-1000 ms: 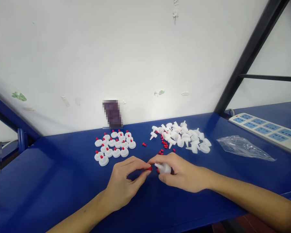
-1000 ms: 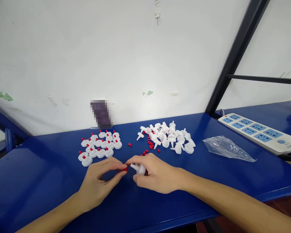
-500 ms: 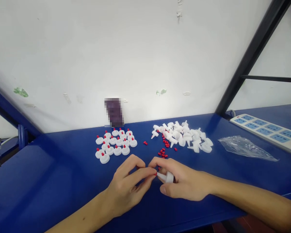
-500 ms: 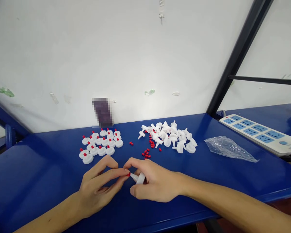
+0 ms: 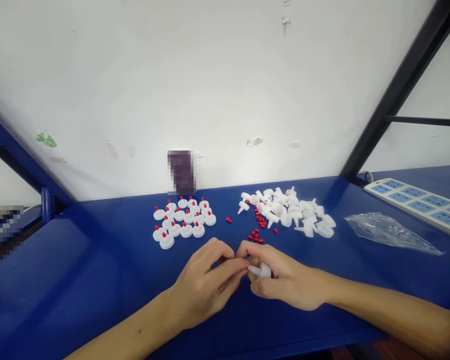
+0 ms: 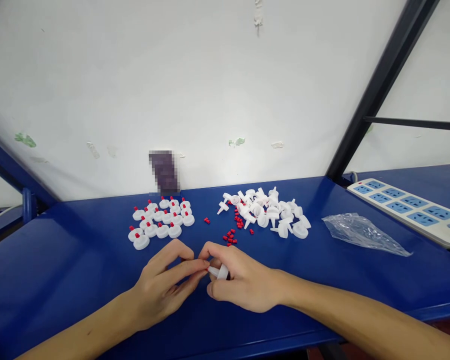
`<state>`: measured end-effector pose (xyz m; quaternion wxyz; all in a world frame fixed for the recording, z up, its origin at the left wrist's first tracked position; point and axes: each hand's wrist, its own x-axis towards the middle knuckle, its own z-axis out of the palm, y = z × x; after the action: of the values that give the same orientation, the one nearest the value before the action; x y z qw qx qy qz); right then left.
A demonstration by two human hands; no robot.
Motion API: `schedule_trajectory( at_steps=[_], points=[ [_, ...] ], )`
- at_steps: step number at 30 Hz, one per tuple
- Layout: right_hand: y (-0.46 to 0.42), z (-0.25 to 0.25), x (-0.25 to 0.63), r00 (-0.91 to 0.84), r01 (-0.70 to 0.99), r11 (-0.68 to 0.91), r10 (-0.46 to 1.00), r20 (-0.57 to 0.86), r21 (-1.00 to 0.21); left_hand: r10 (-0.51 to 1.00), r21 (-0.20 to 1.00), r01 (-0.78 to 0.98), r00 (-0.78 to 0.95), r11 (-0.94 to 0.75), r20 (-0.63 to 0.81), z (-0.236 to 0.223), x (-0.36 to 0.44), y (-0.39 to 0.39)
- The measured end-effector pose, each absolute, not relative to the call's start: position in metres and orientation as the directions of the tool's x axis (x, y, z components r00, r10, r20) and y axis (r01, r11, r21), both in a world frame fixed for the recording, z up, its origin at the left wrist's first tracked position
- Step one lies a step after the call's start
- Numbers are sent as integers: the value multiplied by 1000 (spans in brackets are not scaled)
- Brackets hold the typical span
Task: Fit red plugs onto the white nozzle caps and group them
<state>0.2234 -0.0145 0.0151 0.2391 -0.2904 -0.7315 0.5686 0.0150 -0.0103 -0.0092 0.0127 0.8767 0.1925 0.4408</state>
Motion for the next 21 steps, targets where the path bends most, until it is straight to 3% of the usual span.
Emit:
schedule_trajectory(
  at_steps=[10, 18, 21],
  points=[
    [-11, 13, 231, -543, 101, 316, 812, 214, -943, 439, 244, 387, 571, -889, 694, -3, 11, -6],
    [-4, 1, 234, -501, -20, 259, 833, 233, -966, 427, 208, 387, 656, -898, 622, -4, 14, -6],
    [-5, 3, 233, -488, 11, 221, 852, 187, -975, 421, 190, 392, 670, -900, 611, -5, 14, -6]
  ],
)
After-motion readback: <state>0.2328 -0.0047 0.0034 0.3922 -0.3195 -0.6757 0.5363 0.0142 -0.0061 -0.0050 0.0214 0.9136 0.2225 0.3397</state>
